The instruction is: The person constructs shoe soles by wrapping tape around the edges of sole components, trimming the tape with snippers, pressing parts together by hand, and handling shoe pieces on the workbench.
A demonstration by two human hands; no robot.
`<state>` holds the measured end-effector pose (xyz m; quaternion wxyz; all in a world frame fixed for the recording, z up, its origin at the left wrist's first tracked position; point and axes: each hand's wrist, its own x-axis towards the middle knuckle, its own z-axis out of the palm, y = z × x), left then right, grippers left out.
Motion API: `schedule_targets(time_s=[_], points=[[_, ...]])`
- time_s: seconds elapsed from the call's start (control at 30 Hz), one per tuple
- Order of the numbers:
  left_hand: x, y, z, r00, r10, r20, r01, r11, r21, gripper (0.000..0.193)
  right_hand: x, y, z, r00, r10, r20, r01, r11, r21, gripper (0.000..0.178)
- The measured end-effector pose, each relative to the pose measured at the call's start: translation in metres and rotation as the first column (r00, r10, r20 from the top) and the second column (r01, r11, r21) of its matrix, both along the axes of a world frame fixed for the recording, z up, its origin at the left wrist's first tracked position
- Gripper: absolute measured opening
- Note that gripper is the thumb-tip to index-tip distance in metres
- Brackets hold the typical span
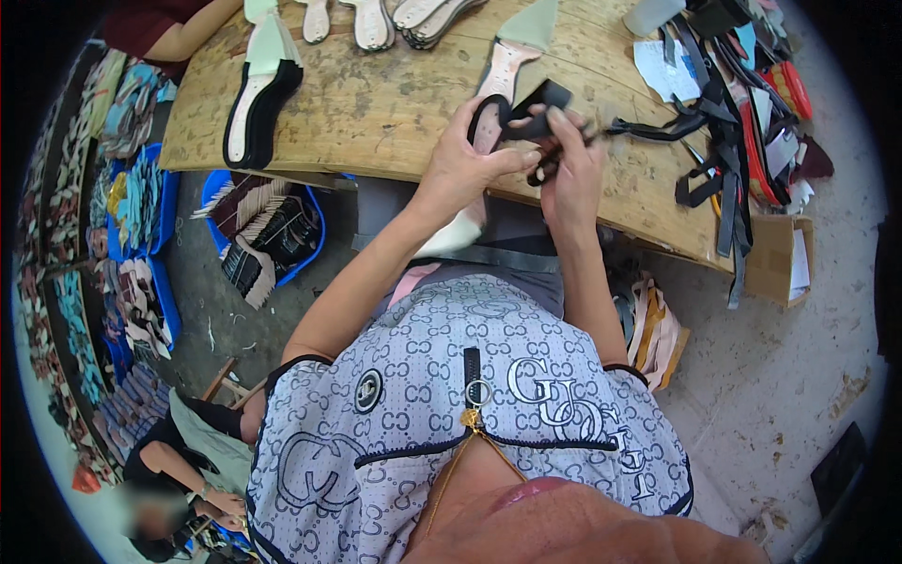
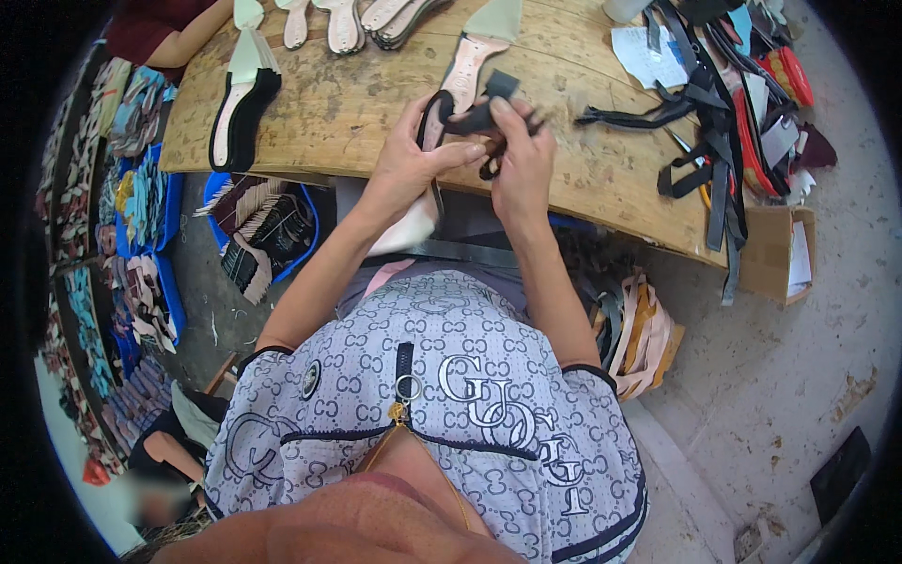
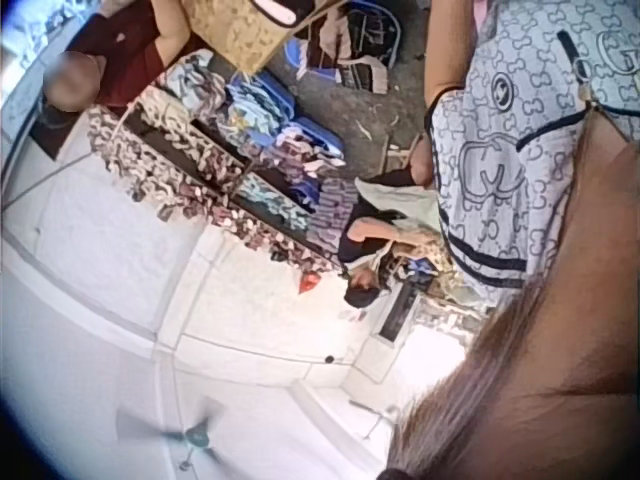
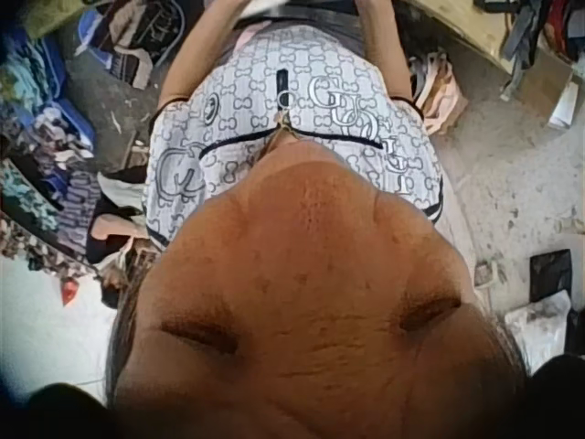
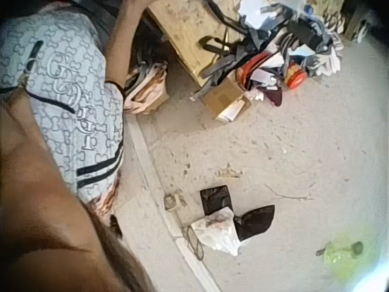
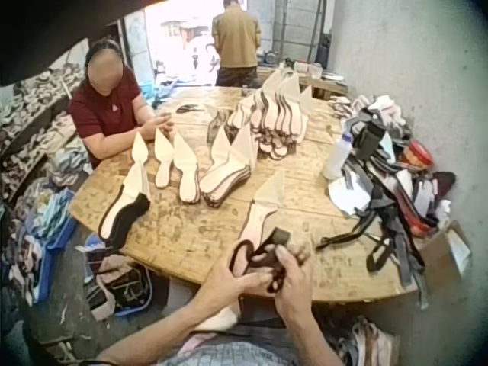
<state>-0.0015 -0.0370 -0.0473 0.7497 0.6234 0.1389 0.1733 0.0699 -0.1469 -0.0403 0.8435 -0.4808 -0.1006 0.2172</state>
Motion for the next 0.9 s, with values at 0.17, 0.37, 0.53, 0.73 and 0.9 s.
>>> schedule_targets(time_s=[0.17, 0.37, 0.53, 0.73, 0.9], points=[[-0.016, 0.005, 0.003, 0.983, -0.180, -0.039, 0.134, 0.845, -0.518, 0.066, 0.002, -0.004, -0.018, 0.951, 0.183, -0.250, -0.178, 0.983, 0.043, 0.022], [-0.034, 0.018, -0.005, 0.966, -0.118, -0.228, 0.108, 0.993, -0.054, 0.066, 0.006, -0.011, -0.016, 0.942, 0.222, -0.250, -0.220, 0.975, 0.038, 0.034], [-0.057, 0.024, -0.011, 0.938, 0.122, -0.323, 0.002, 0.933, 0.359, 0.064, 0.028, -0.029, -0.007, 0.972, -0.232, 0.030, 0.234, 0.961, -0.149, 0.020], [-0.036, 0.003, -0.017, 0.925, -0.189, -0.329, 0.117, 0.967, -0.226, 0.060, 0.094, -0.060, -0.009, 0.970, -0.116, 0.211, 0.154, 0.974, -0.169, 0.032], [-0.023, -0.012, -0.023, 0.924, -0.244, -0.295, 0.093, 0.891, -0.444, 0.053, 0.054, -0.088, -0.006, 0.995, 0.093, -0.035, -0.083, 0.582, -0.809, 0.061]])
